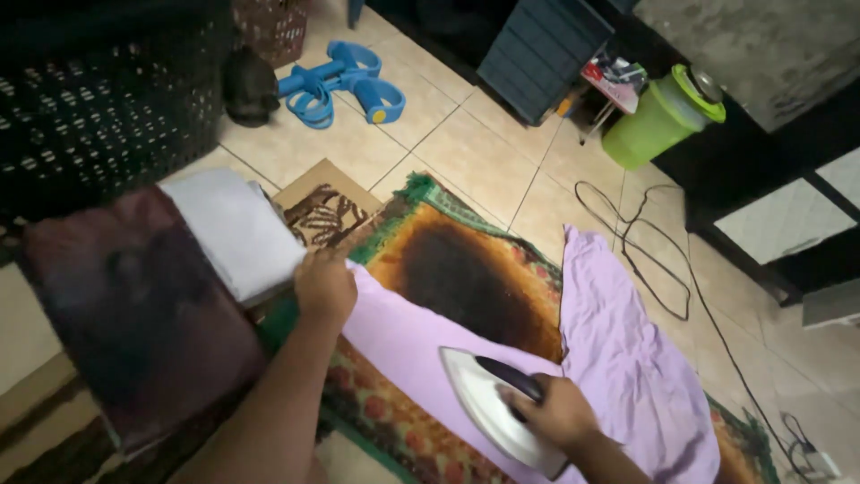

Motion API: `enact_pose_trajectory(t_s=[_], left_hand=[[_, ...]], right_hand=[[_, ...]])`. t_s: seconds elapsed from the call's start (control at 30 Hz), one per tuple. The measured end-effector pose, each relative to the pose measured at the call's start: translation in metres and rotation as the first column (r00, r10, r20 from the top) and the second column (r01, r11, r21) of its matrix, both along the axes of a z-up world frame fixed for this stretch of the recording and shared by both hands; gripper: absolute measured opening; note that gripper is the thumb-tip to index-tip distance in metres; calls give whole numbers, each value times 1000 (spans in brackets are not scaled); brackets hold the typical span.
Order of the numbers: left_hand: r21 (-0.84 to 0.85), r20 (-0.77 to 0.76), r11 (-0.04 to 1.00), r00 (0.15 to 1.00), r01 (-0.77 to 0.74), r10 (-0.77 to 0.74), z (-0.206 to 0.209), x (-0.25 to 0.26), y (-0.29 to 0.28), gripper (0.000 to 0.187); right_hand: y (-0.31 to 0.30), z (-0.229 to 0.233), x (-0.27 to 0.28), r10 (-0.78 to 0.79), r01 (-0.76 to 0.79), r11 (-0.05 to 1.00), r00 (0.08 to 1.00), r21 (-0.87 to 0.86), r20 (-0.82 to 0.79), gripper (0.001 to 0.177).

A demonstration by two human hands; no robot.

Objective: Ironing a purple long-sleeved shirt on a mat on the floor.

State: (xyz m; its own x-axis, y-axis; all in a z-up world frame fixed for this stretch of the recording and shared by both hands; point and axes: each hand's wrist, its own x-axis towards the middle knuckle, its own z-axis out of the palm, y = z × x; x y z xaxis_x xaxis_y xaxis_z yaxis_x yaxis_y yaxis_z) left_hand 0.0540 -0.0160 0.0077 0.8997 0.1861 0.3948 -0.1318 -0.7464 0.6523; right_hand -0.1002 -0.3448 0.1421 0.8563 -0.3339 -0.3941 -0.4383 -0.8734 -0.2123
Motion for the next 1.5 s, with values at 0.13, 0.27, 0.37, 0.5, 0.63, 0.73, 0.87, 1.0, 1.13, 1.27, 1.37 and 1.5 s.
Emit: enact_pose_trajectory(t_s=[0.13,0.27,0.37,0.5,0.63,0.73,0.87,1.0,1.13,1.27,1.37,1.5], left_hand=[[238,-485,967,874,86,41,5,25,-4,35],[182,-379,981,925,63,11,-18,39,5,22],[46,-382,999,924,-18,35,-41,49,7,14],[-43,-320,996,945,-81,63,-52,44,6,13],[-121,-182,987,980,-103,80,-40,40,5,15],[-86,-208,991,975,-104,84,-45,34,9,18],[-115,-221,989,973,-96,69,-33,33,14,16],[-121,-229,988,971,-92,62,-28,29,16,23],[-198,113,980,993,-1,24,0,21,13,28],[-161,258,986,966,33,10,37,10,23,36],[-195,337,981,939,-5,72,44,1,19,37],[-202,312,975,950,94,-27,13,-13,15,36]], right_hand=[[55,0,55,161,-162,983,987,-82,-19,62],[105,3,101,362,-361,930,932,-64,-5,59],[136,-1,123,370,-367,925,929,-99,13,59],[158,3,134,296,-292,954,954,-75,43,57],[146,-12,128,367,-362,930,921,-59,131,54],[136,1,87,415,-415,910,910,1,15,54],[93,-5,40,439,-441,898,896,-6,-69,54],[88,-5,42,363,-357,928,931,-104,44,58],[129,8,68,223,-220,973,975,-73,26,58],[168,6,91,462,-460,887,883,-46,79,54],[177,6,101,391,-385,919,918,-87,60,59],[159,-7,103,321,-314,946,938,-73,129,54]])
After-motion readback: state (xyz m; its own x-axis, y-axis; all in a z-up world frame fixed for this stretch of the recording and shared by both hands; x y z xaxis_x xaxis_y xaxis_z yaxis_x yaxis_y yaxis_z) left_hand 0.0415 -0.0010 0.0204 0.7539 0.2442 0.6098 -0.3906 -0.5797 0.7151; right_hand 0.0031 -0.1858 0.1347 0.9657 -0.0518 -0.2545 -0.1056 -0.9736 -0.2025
